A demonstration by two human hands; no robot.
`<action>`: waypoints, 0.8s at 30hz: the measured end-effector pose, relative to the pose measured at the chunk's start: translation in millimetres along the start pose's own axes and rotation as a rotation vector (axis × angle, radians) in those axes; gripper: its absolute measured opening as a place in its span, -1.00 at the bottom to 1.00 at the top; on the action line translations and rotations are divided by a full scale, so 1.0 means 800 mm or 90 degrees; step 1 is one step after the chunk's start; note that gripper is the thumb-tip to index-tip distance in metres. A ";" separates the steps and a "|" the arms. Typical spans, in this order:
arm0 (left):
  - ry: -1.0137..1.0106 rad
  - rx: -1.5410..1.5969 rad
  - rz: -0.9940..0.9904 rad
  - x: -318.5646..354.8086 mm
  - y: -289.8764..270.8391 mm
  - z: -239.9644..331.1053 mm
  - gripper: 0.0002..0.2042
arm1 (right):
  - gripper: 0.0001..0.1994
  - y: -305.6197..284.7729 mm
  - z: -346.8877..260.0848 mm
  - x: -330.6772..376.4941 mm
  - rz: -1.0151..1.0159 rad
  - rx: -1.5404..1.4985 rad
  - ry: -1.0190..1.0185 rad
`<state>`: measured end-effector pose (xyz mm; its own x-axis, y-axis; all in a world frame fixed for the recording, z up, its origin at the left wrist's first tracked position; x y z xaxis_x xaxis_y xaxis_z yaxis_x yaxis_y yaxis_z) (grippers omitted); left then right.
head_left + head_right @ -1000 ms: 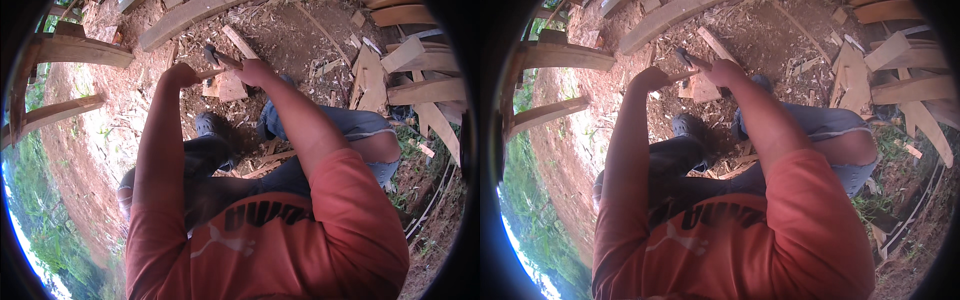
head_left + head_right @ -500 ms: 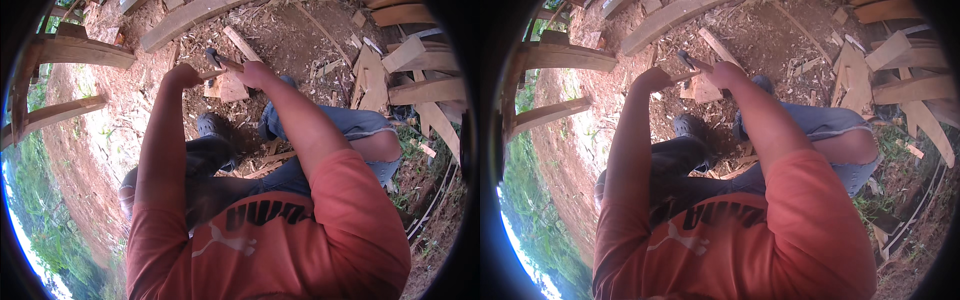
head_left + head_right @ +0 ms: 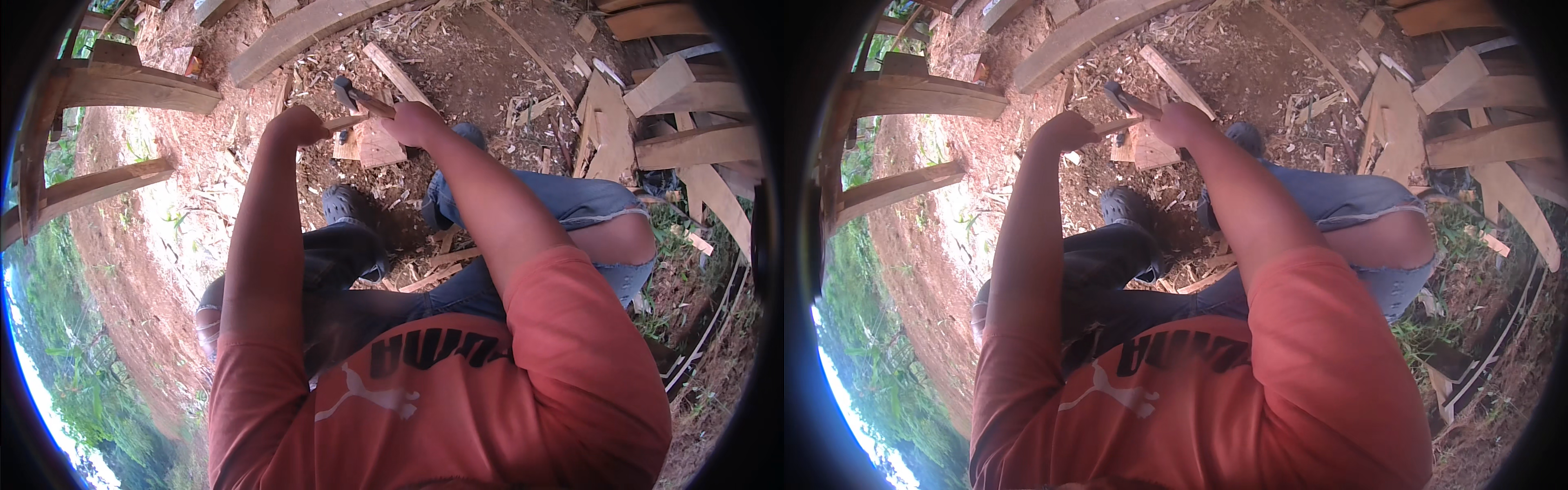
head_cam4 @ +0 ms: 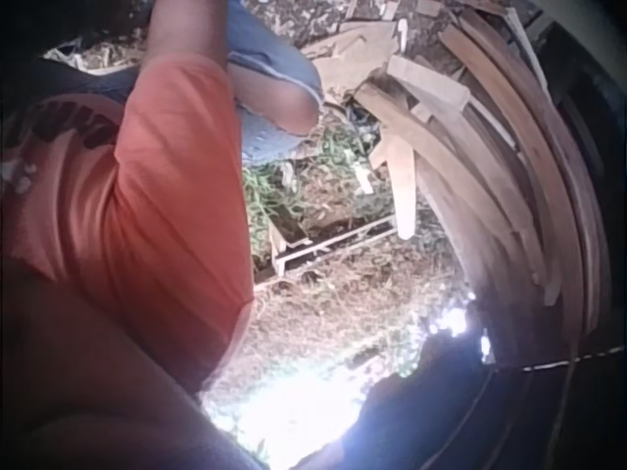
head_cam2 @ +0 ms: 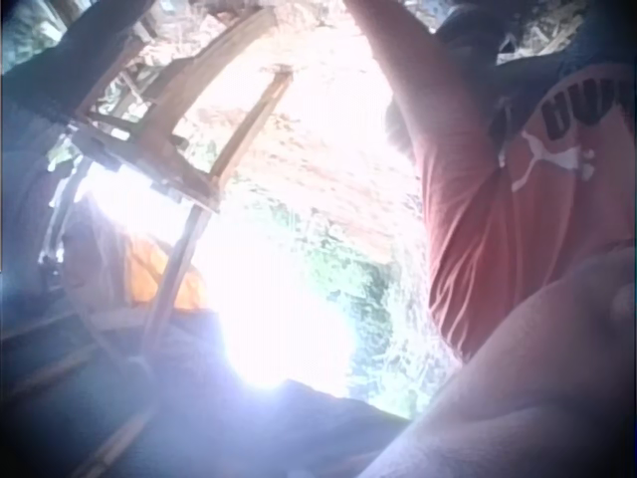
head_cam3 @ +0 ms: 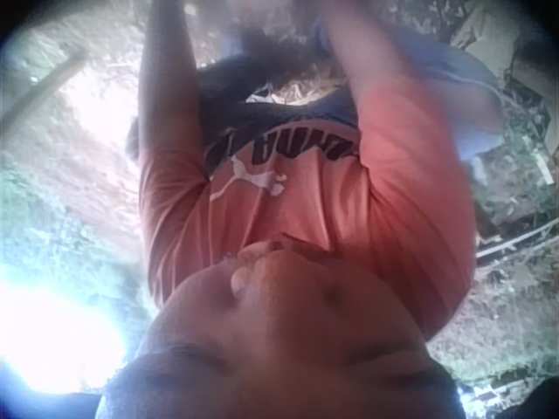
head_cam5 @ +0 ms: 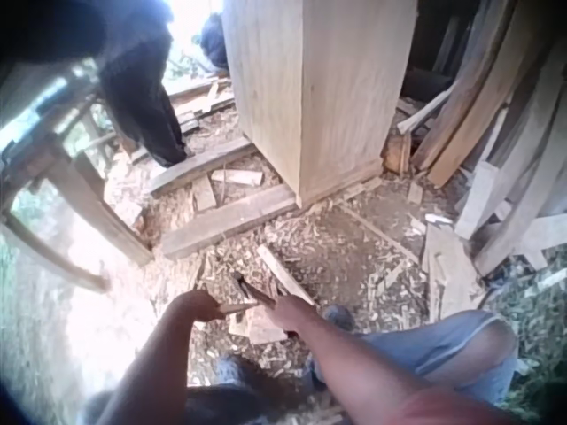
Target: The person squats on the ground and uses a hammer to drive nails into small wooden pieces. They repeatedly pick up wood, position it, and strike it with the hammer, producing wood shavings and small cut pieces.
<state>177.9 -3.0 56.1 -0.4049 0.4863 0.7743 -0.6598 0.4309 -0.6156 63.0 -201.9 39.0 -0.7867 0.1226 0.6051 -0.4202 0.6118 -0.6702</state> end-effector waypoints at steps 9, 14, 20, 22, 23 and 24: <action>-0.001 -0.011 0.005 0.000 0.010 -0.003 -0.53 | -0.53 -0.002 -0.005 0.011 0.019 0.042 -0.014; -0.024 -0.021 0.006 0.004 0.001 0.001 -0.56 | -0.56 -0.005 -0.002 0.015 -0.003 0.096 -0.011; -0.022 0.010 0.003 0.006 0.001 0.000 -0.56 | -0.61 -0.009 -0.003 0.023 -0.006 0.113 -0.013; -0.015 -0.002 0.022 0.005 -0.003 -0.001 -0.57 | -0.59 -0.016 -0.007 0.021 0.012 0.104 -0.011; -0.011 -0.006 0.029 0.004 0.000 -0.002 -0.57 | -0.58 -0.017 -0.009 0.023 0.019 0.101 -0.009; -0.018 0.009 0.017 0.001 0.005 -0.004 -0.57 | -0.58 -0.017 -0.008 0.025 0.029 0.086 -0.016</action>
<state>176.8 2.0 53.7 -0.4401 0.4751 0.7620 -0.6573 0.4076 -0.6338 56.1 -202.6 63.1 -0.8171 0.1272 0.5623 -0.4390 0.4948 -0.7499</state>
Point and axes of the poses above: each hand's wrist, its own x-axis away from the middle knuckle, its own y-axis out of the palm, z = x × y, the point moved 10 cm from there along -x, towards the middle knuckle
